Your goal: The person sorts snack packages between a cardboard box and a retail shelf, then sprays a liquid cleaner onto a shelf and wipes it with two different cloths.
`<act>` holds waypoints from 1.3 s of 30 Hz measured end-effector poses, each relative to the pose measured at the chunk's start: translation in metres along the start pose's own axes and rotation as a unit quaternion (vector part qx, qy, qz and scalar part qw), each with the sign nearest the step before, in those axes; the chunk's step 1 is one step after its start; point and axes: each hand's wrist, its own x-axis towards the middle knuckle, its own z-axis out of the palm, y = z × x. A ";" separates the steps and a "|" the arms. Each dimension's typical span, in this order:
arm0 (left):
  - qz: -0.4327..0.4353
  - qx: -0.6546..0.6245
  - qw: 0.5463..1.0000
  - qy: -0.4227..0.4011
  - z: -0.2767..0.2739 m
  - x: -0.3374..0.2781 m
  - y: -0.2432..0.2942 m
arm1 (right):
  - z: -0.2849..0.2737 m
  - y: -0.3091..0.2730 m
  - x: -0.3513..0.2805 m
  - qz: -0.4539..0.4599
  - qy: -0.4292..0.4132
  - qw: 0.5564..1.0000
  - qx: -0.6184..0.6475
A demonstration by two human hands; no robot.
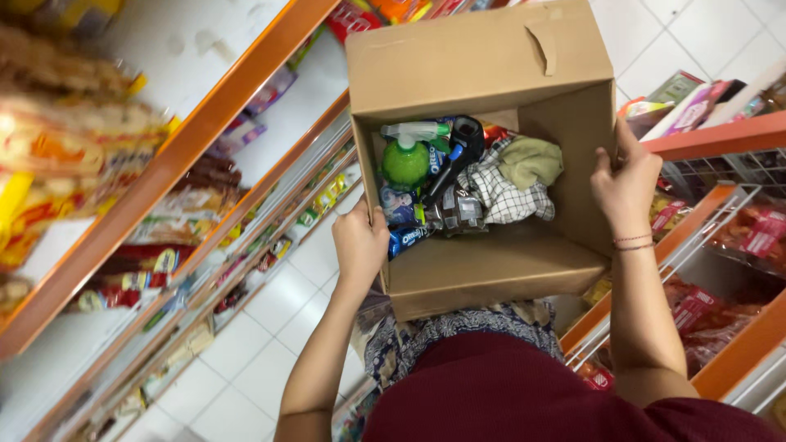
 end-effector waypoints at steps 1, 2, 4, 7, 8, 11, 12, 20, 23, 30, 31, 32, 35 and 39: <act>-0.028 -0.012 1.000 0.001 -0.004 -0.009 -0.006 | 0.002 -0.006 0.001 -0.002 -0.013 1.000 -0.006; -0.025 -0.003 1.000 0.014 -0.007 -0.018 -0.011 | 0.005 -0.011 0.001 -0.004 -0.027 1.000 -0.012; -0.018 0.013 0.999 0.048 -0.014 -0.033 -0.020 | 0.011 -0.022 0.000 -0.041 -0.046 0.998 -0.025; -0.094 -0.006 0.994 0.045 -0.023 -0.056 -0.031 | 0.029 -0.031 0.005 -0.081 -0.071 0.994 -0.016; -0.096 -0.018 0.993 0.064 -0.026 -0.067 -0.033 | 0.033 -0.032 0.004 -0.088 -0.083 0.993 -0.008; -0.107 -0.029 0.987 0.114 -0.032 -0.083 -0.040 | 0.054 -0.038 0.016 -0.126 -0.112 0.986 -0.012; -0.126 -0.018 0.985 0.114 -0.033 -0.090 -0.042 | 0.060 -0.041 0.018 -0.136 -0.123 0.983 -0.023; -0.264 -0.020 0.953 0.148 -0.026 -0.164 -0.062 | 0.096 -0.060 0.006 -0.237 -0.207 0.948 0.043; -0.304 -0.047 0.936 0.170 -0.020 -0.186 -0.065 | 0.109 -0.067 0.000 -0.270 -0.221 0.937 -0.033; -0.369 -0.062 0.901 0.218 0.015 -0.226 -0.088 | 0.152 -0.085 -0.007 -0.285 -0.315 0.905 -0.026; -0.375 -0.052 0.899 0.219 0.019 -0.229 -0.092 | 0.162 -0.087 -0.006 -0.295 -0.323 0.899 -0.032; -0.382 -0.064 0.894 0.224 0.024 -0.234 -0.093 | 0.169 -0.089 -0.005 -0.305 -0.332 0.892 -0.039; -0.382 -0.090 0.882 0.261 0.030 -0.239 -0.101 | 0.181 -0.094 -0.006 -0.304 -0.361 0.881 -0.038; -0.394 -0.067 0.871 0.286 0.040 -0.250 -0.098 | 0.184 -0.093 -0.001 -0.338 -0.378 0.862 0.006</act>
